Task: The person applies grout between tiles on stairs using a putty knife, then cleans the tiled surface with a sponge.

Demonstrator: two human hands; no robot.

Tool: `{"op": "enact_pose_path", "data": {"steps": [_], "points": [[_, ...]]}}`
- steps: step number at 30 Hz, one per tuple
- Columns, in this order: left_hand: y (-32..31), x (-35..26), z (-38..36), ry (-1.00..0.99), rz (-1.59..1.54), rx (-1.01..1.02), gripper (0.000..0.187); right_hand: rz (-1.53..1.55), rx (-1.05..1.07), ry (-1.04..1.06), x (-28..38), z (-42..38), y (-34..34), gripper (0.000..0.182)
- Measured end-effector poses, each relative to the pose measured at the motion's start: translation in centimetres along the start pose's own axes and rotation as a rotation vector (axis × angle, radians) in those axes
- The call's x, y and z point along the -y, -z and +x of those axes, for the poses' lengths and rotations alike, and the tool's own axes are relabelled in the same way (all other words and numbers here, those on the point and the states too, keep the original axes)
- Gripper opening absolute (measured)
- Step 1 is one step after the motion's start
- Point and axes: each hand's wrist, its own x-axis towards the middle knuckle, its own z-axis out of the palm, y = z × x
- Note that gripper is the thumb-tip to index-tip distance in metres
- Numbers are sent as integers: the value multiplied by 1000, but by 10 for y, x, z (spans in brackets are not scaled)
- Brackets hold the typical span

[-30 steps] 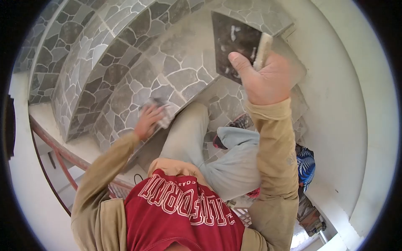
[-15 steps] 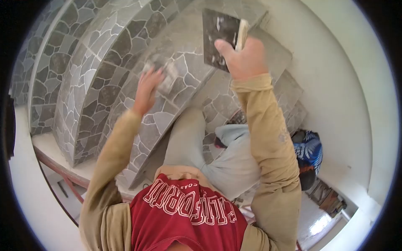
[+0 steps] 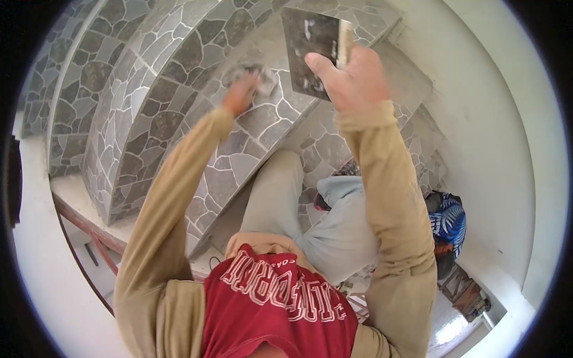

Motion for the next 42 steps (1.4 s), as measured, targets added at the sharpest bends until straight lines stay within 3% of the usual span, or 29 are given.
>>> {"op": "enact_pose_path", "data": {"steps": [2,3,5,8,12,14,17,21,22,24,26,27,29,31,34,36,37,38,39,42], "points": [[29,-14,94,219,-233,84,37,-65,-33,-21,-21,14,-9,33],[41,-38,109,221,-248,66,37,-177,-87,36,-16,14,-10,34],[64,-75,105,-68,-254,-428,36,-142,-81,28,-37,20,-2,33],[71,-104,-12,-214,-186,-343,48,37,-92,-25,-27,7,7,32],[43,-83,-269,65,-115,80,44,64,-67,26,-25,-10,27,24],[42,-90,-336,173,-30,170,42,116,-72,-2,-25,-8,30,21],[35,-98,-277,159,-60,145,43,82,-15,28,-30,1,30,22],[-7,-111,-91,-158,-93,117,57,-50,-33,12,-11,5,11,28],[-22,-113,-40,-187,-118,80,52,-28,-16,-48,-20,11,5,30],[-36,-124,67,-79,-129,99,48,-13,-22,-81,-38,21,-8,31],[4,-156,117,-62,-451,201,49,-387,-106,-6,-44,30,-14,33],[3,-175,127,-55,-455,156,49,-401,-88,33,-41,37,-9,33],[-1,-193,89,-81,-714,-533,48,-277,-80,-34,-46,28,-6,34],[21,-172,31,-227,-206,-416,50,-101,-63,-32,-48,25,8,34],[44,-111,-128,49,-111,-487,49,-39,-49,-30,-14,4,19,29],[40,-34,-253,289,-101,-519,43,263,-107,6,10,-11,13,27],[68,-18,-303,460,-131,-346,36,267,-96,17,11,-15,15,27],[53,2,-357,728,216,-398,34,250,-33,-6,12,-18,16,27],[50,13,-366,739,222,-408,34,233,29,-31,12,-19,16,28],[44,30,-350,1100,362,-458,37,264,109,-20,17,-20,4,28]]}}
